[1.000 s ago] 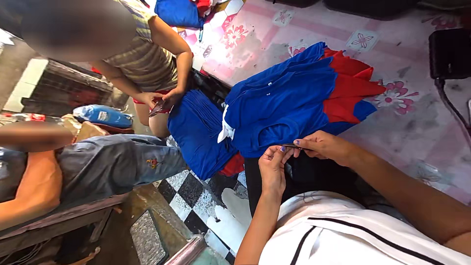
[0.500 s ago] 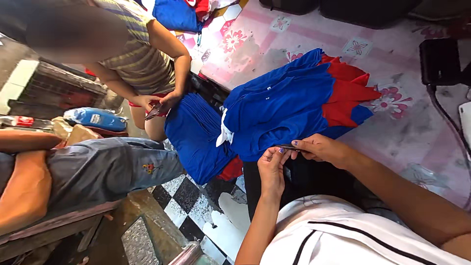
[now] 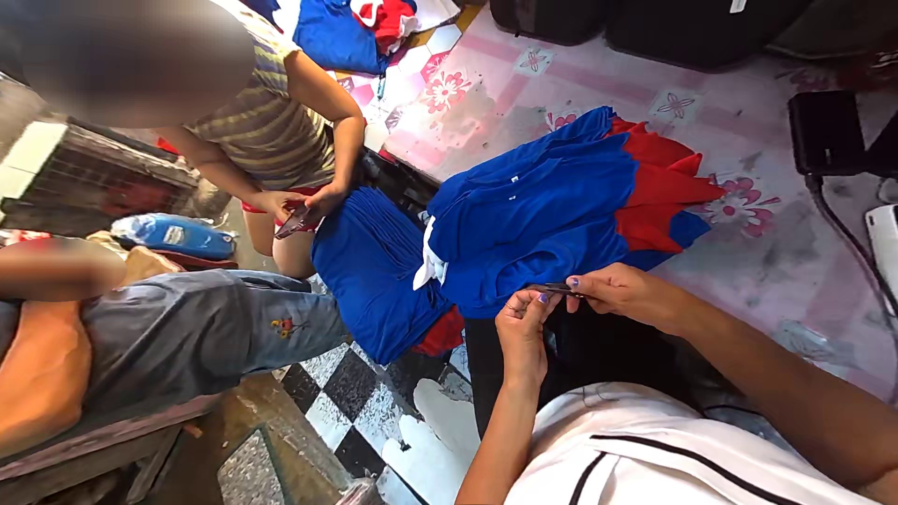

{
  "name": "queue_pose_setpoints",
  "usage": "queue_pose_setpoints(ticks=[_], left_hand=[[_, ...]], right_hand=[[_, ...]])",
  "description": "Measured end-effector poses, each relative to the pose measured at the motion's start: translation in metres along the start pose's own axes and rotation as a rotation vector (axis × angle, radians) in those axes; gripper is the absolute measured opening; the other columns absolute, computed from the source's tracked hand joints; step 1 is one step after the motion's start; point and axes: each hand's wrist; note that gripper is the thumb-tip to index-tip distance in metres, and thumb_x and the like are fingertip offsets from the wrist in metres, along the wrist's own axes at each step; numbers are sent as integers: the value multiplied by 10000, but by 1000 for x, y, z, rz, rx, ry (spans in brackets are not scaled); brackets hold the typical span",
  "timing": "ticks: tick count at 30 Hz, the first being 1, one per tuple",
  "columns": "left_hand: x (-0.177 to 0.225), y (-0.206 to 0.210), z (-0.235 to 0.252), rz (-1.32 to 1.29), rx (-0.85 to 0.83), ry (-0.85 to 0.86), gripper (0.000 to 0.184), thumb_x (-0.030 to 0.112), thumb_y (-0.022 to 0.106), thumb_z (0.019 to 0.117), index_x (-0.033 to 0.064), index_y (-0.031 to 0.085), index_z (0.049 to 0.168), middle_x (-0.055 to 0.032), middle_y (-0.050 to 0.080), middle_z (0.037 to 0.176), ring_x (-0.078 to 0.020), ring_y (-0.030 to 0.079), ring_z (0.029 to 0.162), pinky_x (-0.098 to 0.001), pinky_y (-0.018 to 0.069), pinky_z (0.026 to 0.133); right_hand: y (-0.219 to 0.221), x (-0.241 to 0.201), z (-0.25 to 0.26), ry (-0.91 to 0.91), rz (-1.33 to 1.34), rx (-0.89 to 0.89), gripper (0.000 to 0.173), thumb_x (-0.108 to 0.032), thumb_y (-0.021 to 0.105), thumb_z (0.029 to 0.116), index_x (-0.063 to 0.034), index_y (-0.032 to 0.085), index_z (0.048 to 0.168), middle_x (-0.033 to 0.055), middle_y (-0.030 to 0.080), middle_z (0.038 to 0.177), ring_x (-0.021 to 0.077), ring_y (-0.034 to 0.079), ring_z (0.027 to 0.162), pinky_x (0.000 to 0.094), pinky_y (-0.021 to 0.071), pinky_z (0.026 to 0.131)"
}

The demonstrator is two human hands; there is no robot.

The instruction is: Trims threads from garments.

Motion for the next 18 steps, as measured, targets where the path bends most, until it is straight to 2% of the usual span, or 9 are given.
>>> queue_pose_setpoints(ticks=[2,3,4,5,6,7,9,13,18], left_hand=[[0,-1,1,12,-13,6,174,-99,517,945,-24,662,884,-112,758,906,-196,755,882,-349,613,895],[-1,-1,0,17,-14,10,168,-100,521,941,-26,660,885,-113,754,918,-197,752,896,-353,610,903],[-2,-2,0,20,-14,18,161,-105,526,934,-31,660,884,-119,754,928,-203,752,910,-357,609,909],[-3,-2,0,24,-14,29,155,-109,532,925,-37,662,882,-129,754,934,-211,752,921,-363,608,912],[-4,-2,1,33,-14,42,153,-110,531,921,-37,659,883,-131,751,933,-214,750,924,-364,607,913],[-5,-2,1,39,-4,50,153,-112,528,924,-40,658,887,-128,747,924,-213,748,915,-364,607,910],[-4,0,1,41,34,42,149,-107,515,953,-58,653,927,-131,748,922,-213,752,898,-363,614,897],[-4,-2,0,38,57,11,164,-86,521,980,-107,653,1074,-146,752,985,-220,755,920,-363,612,907],[-5,3,2,33,59,25,138,-112,600,938,-103,683,1048,-113,770,937,-177,760,864,-328,619,879]], right_hand=[[2,2,1,-231,-197,138,361,-327,481,1087,-107,728,941,-120,486,654,-67,393,559,132,336,535],[3,3,5,-314,-326,220,364,-381,523,1062,-110,755,990,-73,589,709,-24,484,616,179,410,589],[4,2,12,-341,-428,260,367,-395,558,1043,-101,775,1076,6,697,799,74,605,693,292,501,658],[4,0,19,-309,-493,251,349,-369,582,1037,-93,771,1138,67,739,872,171,676,771,410,541,722],[4,-3,27,-239,-526,208,308,-315,593,1041,-78,763,1142,107,741,901,242,693,821,491,535,764],[3,-7,34,-153,-532,158,264,-262,590,1045,-63,754,1100,121,719,888,263,670,834,513,507,778],[4,-10,42,-42,-474,126,219,-213,597,1041,-42,730,1007,88,650,814,201,594,774,437,469,741],[16,-3,36,-25,-258,235,161,-176,663,1004,-42,714,930,8,607,749,44,518,686,250,426,658],[35,13,25,-102,-117,371,153,-159,690,970,-33,719,889,-27,627,737,-40,518,658,152,425,633]])
Point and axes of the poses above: each hand's wrist, its own z-axis towards the middle knuckle, its own y-axis out of the palm, x = y × z
